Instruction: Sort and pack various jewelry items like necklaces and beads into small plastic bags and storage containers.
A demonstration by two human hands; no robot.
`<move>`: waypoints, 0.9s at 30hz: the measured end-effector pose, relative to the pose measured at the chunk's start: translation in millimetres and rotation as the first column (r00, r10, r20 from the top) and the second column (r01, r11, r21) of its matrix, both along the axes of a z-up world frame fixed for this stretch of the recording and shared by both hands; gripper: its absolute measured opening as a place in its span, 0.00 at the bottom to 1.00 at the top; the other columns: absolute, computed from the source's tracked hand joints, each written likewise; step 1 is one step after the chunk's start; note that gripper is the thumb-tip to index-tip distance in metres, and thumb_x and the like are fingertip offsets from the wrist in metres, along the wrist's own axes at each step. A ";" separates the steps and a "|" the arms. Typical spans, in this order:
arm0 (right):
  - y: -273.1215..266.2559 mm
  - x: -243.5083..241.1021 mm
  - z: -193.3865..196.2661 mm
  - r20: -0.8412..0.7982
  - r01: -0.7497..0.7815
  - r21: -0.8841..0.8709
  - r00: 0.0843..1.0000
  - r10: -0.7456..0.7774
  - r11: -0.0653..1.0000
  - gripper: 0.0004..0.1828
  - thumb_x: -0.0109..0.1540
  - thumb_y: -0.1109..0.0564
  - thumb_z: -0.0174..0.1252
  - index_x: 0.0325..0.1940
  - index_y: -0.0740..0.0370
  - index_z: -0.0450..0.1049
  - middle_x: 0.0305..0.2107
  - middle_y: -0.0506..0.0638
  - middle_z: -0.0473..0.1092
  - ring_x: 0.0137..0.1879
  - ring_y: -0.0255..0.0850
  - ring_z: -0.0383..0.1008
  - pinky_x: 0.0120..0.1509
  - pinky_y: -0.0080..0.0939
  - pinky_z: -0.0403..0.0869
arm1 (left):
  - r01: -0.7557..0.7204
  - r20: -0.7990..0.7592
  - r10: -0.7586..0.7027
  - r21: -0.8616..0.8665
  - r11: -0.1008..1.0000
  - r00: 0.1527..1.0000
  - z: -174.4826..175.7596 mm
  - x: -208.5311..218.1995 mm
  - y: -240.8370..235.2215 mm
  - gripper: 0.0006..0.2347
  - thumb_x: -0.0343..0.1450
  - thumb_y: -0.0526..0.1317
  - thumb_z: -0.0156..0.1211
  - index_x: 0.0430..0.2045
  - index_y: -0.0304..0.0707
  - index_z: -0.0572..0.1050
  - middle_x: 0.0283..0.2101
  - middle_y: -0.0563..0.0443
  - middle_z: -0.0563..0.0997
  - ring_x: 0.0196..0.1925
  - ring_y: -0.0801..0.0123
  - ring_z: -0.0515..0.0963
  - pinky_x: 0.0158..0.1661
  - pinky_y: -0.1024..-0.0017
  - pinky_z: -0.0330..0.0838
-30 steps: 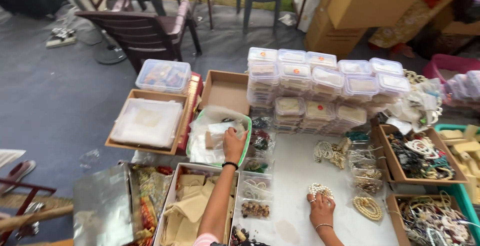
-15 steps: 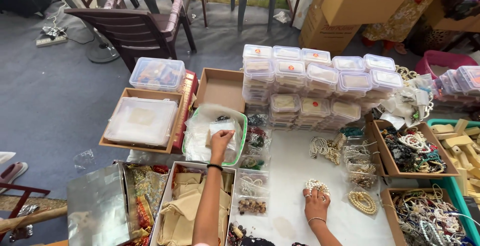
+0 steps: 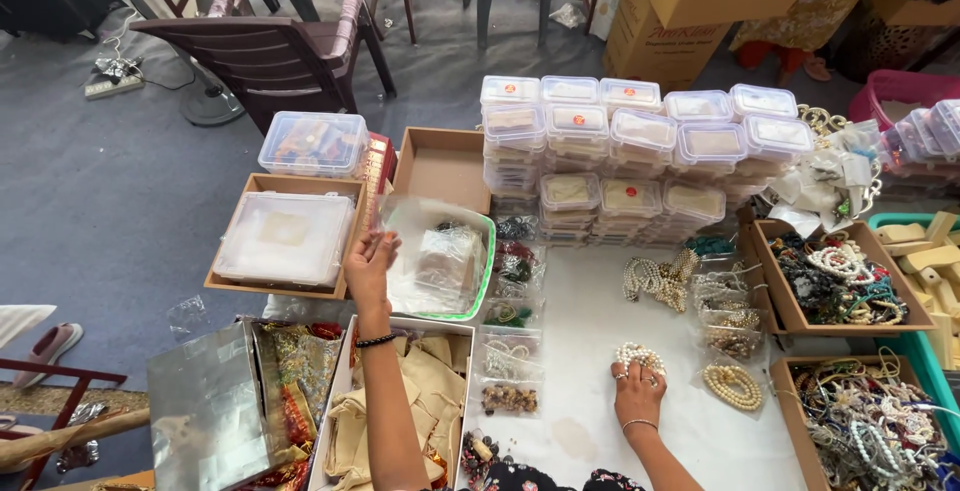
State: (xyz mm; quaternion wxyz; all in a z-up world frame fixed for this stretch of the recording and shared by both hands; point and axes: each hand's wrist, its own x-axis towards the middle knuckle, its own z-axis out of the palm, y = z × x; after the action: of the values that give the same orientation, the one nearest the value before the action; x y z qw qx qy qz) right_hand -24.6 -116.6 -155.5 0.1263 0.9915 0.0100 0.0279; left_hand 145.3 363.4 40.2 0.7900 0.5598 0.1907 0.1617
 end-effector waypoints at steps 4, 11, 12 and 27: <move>0.0 -1.9 -2.3 0.020 -0.006 0.008 1.000 0.006 1.000 0.17 0.60 0.58 0.50 0.51 0.41 0.68 0.45 0.43 0.68 0.57 0.38 0.68 0.68 0.53 0.57 | 0.058 -0.022 -0.054 0.344 0.937 0.998 19.0 -5.8 -33.1 0.16 0.73 0.41 0.65 0.54 0.33 0.77 0.42 0.52 0.87 0.41 0.76 0.85 0.40 0.81 0.79; -15.8 5.8 2.1 0.037 -0.075 0.135 0.997 0.071 0.988 0.21 0.55 0.63 0.55 0.49 0.42 0.71 0.43 0.47 0.69 0.56 0.43 0.68 0.62 0.54 0.59 | 0.012 0.190 -0.359 0.870 0.492 0.914 -17.6 -72.5 -214.1 0.08 0.66 0.32 0.63 0.37 0.36 0.84 0.42 0.43 0.82 0.45 0.50 0.79 0.44 0.61 0.73; -18.7 7.8 12.0 -0.099 -0.051 0.182 0.993 0.070 0.982 0.23 0.53 0.63 0.56 0.50 0.42 0.70 0.42 0.47 0.69 0.56 0.44 0.69 0.61 0.55 0.60 | 0.089 0.119 -0.394 0.878 0.470 0.911 -24.7 -85.2 -238.8 0.05 0.67 0.33 0.65 0.33 0.37 0.83 0.38 0.44 0.80 0.44 0.52 0.78 0.44 0.61 0.72; -106.1 -35.4 110.1 -0.624 0.554 0.708 0.781 0.022 0.437 0.30 0.54 0.65 0.52 0.58 0.40 0.70 0.23 0.56 0.73 0.30 0.48 0.77 0.37 0.45 0.76 | 0.806 -0.589 -0.550 0.449 0.386 0.591 -185.0 -145.6 -374.2 0.08 0.63 0.43 0.73 0.25 0.39 0.85 0.28 0.44 0.85 0.28 0.59 0.83 0.34 0.65 0.76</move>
State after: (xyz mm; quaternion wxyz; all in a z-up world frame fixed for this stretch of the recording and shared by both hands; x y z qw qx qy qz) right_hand -60.0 -222.7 -45.4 -0.3966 0.8646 -0.1353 -0.2771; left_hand -0.2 -10.7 -144.9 0.4723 0.8520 0.0011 -0.2259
